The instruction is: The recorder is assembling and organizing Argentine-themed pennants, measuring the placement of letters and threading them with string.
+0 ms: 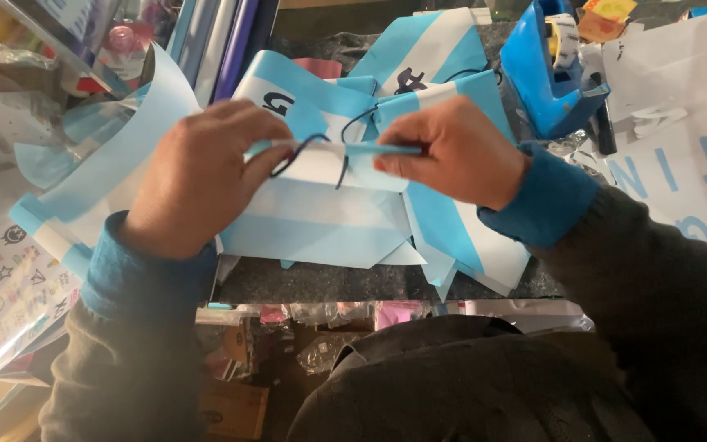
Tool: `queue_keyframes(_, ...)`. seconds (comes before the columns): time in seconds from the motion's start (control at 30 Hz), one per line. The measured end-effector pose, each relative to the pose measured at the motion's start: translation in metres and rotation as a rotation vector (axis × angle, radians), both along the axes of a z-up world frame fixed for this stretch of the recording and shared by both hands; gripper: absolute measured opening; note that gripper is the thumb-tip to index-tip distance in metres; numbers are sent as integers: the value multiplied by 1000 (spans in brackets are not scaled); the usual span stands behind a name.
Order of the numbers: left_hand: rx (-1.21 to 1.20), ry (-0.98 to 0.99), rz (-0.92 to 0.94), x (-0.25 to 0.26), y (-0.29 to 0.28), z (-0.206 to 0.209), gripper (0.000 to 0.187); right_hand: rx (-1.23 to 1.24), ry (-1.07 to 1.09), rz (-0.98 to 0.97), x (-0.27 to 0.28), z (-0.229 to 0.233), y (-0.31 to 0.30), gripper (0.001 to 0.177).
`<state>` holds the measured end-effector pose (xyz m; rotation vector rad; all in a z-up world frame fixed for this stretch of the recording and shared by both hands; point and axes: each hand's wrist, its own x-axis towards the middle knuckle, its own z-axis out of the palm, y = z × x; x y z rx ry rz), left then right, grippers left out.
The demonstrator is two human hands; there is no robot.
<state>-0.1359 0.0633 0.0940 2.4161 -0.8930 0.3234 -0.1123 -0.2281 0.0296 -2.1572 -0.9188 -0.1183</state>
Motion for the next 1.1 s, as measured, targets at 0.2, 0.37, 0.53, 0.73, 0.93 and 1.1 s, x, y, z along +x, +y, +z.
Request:
queue_keyframes(0.2,19,-204,105,-4,-4,-1,17,93,-354,-21,23,9,-1,18)
queue_keyframes(0.37,83,-541,182,-9,-1,16,9,156,-541,-64,13,26,1,31)
queue_keyframes(0.53,115,-708,237,-16,7,20,11,241,-633,-113,5,4,-10,29)
queue_keyframes(0.73,-60,-566,266,-20,12,10,18,242,-324,-262,24,-33,-24,18)
queue_keyframes(0.93,239,-737,384,-35,7,15,17,156,-113,-294,34,-42,-28,14)
queue_keyframes(1.1,472,-907,396,-47,17,16,19,30,-100,-200,33,-41,-19,12)
